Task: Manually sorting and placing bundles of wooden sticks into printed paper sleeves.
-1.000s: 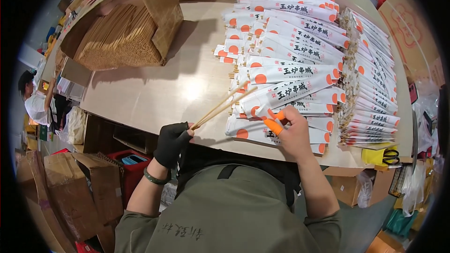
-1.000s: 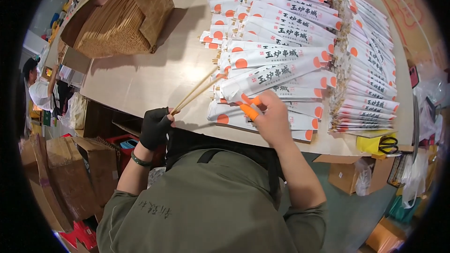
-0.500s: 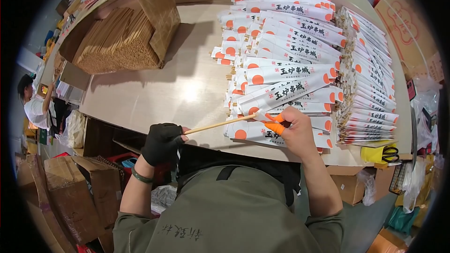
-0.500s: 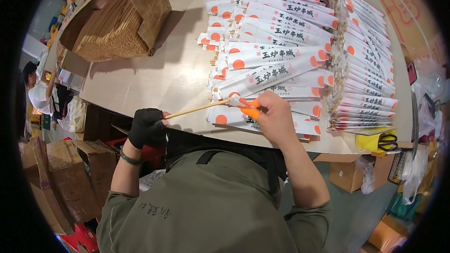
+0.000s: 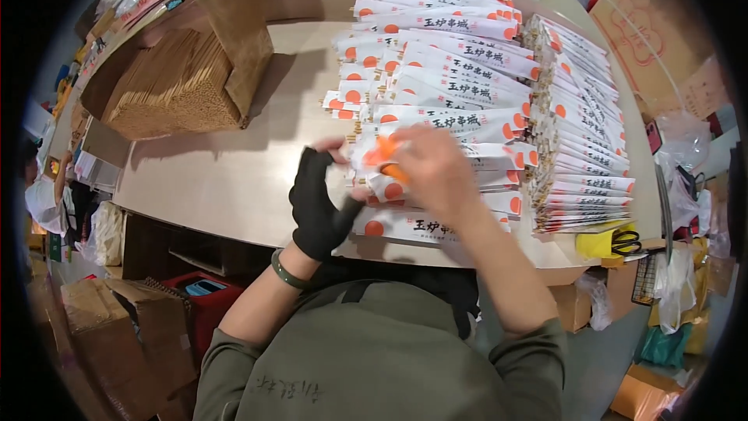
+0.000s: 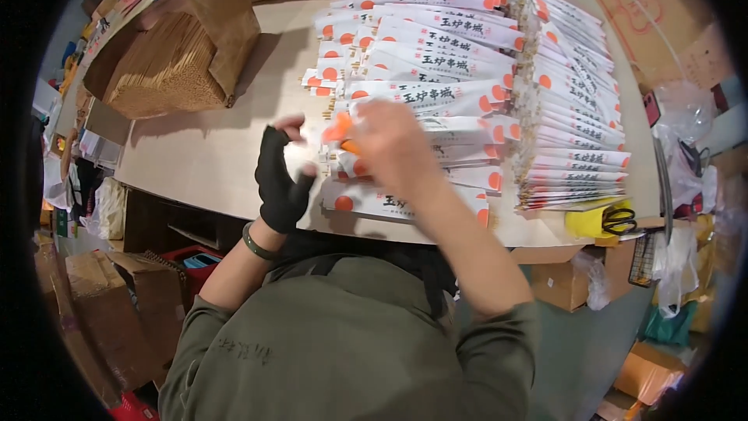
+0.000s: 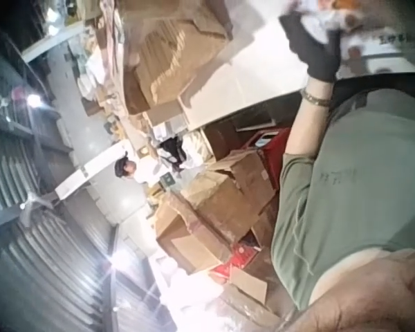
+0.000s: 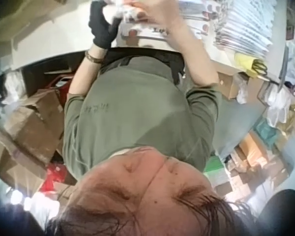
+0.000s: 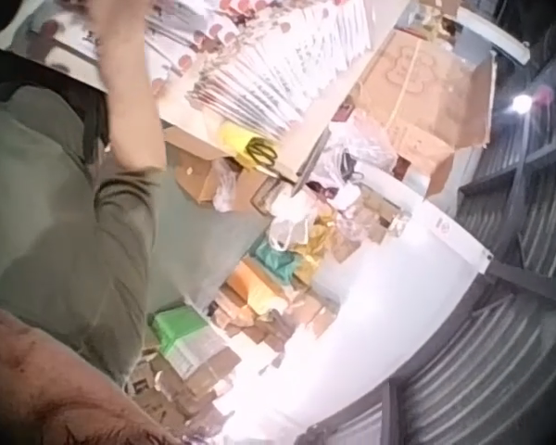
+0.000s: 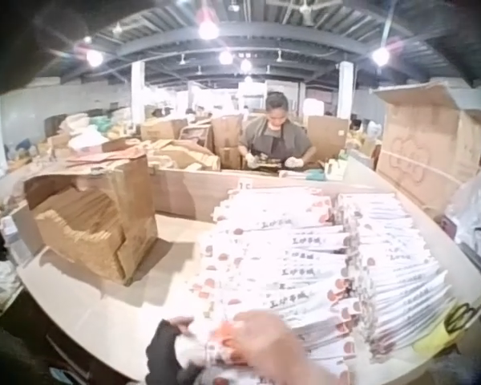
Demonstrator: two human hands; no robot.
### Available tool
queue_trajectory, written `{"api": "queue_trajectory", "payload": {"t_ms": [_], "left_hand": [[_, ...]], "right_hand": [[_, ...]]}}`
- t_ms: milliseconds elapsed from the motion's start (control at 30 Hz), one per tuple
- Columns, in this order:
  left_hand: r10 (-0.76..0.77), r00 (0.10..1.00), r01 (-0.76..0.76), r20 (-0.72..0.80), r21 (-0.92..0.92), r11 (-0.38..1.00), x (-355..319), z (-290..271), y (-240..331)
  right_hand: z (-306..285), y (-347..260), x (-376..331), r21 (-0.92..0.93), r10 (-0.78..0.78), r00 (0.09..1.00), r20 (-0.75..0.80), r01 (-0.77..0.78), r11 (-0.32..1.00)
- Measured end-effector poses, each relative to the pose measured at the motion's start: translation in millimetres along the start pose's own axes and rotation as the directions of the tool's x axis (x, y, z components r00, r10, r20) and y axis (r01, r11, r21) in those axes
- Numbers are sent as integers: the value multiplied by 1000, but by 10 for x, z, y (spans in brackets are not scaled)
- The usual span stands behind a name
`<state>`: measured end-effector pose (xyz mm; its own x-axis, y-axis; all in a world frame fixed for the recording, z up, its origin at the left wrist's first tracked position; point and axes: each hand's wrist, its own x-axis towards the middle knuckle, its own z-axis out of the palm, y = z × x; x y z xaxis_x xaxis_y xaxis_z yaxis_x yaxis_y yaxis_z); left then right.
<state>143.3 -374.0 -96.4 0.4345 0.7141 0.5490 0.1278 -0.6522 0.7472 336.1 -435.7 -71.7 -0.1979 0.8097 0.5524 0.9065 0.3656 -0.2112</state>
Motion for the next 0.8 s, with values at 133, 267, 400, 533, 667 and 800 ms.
{"api": "queue_trajectory", "payload": {"t_ms": [133, 267, 400, 533, 667, 800], "left_hand": [[210, 796, -336, 568, 125, 934, -341, 263, -121], [214, 720, -375, 661, 110, 921, -384, 566, -185], [154, 667, -308, 729, 82, 948, -288, 601, -271], [64, 587, -293, 807, 138, 946, -138, 600, -259], [72, 530, -381, 845, 161, 911, -101, 531, -283], [233, 697, -391, 678, 87, 916, -36, 244, -312]], "right_hand": [[-43, 428, -363, -150, 92, 993, 72, -80, 985], [177, 734, -591, -296, -9, 953, 302, 102, 950], [278, 1117, -331, -237, 20, 956, 294, 53, 970], [511, 1678, -29, -410, -4, 993, 116, 52, 910], [646, 1700, 111, -473, 32, 992, 126, 32, 880], [670, 1301, -26, -301, 173, 979, 106, -135, 944]]}}
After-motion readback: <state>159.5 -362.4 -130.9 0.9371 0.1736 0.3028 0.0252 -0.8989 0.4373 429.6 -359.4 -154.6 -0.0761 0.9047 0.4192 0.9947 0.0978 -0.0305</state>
